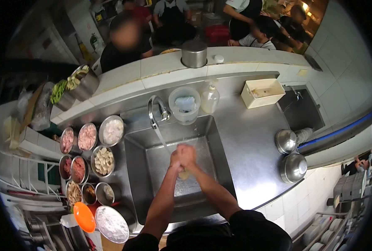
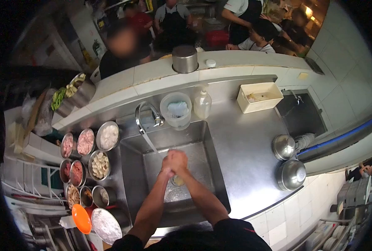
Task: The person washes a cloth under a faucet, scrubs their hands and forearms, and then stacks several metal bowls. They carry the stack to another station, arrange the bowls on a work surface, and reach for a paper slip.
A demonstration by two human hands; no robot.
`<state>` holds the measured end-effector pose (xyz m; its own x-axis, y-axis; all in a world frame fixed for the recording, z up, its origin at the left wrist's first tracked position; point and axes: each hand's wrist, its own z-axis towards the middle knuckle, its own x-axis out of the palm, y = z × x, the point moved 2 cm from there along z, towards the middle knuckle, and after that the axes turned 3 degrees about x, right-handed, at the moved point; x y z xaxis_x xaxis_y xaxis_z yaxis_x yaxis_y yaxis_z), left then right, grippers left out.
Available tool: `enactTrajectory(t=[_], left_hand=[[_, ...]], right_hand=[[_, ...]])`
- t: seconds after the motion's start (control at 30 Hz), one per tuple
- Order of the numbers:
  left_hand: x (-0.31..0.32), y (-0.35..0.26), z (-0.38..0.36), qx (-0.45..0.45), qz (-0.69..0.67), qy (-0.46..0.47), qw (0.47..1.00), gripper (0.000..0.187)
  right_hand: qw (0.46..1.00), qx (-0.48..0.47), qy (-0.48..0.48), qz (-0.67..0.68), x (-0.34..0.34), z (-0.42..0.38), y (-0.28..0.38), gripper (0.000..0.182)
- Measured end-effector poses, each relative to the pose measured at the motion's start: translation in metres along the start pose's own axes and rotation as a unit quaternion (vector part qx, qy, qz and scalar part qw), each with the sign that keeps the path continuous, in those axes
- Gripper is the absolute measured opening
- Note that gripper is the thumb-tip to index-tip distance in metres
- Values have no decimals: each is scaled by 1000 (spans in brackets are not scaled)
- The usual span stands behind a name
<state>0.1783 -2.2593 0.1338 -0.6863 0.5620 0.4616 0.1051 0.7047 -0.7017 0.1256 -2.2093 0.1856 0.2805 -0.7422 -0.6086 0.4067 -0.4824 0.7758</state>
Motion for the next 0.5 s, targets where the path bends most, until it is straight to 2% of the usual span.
enactTrajectory(t=[0.07,0.1,0.13,0.17,0.2,0.23,0.27,0.3,0.33,0.37,0.4,0.47,0.5], left_hand=[[-40,20,30,23,-215,137,967,27],[-13,-8,-1,-10,-2,5,1000,17],[-10,-13,-19,-13,-3,4,1000,17],[-5,-21,-29,17,35,91,995,15],[-6,-29,-34,47,75,175,981,13],[-11,-41,-34,42,111,189,975,11],[-14,-54,-34,43,109,186,976,11],[-17,-67,-32,85,215,158,960,12],[-18,-78,-32,124,316,129,932,14],[-25,-77,-21,118,324,117,932,20],[-19,-81,-23,119,319,116,933,20],[-10,-83,-28,68,418,91,901,22],[-20,-77,-23,63,417,90,902,22]], right_hand=[[1000,21,16,-6,9,12,-12,39],[998,43,44,-14,15,12,-25,42],[995,65,70,-20,19,12,-32,46],[986,152,66,3,11,21,-40,48],[987,148,67,4,4,22,-44,48],[981,131,131,50,2,21,-46,49],[969,115,197,94,1,16,-46,49],[968,115,201,93,-6,9,-41,49],[940,98,301,129,-12,-1,-34,47],[900,81,396,162,-21,-8,-24,44],[900,80,398,158,-29,-8,-18,44],[909,145,286,265,-47,-6,-12,25],[908,149,288,265,-53,-2,-12,25]])
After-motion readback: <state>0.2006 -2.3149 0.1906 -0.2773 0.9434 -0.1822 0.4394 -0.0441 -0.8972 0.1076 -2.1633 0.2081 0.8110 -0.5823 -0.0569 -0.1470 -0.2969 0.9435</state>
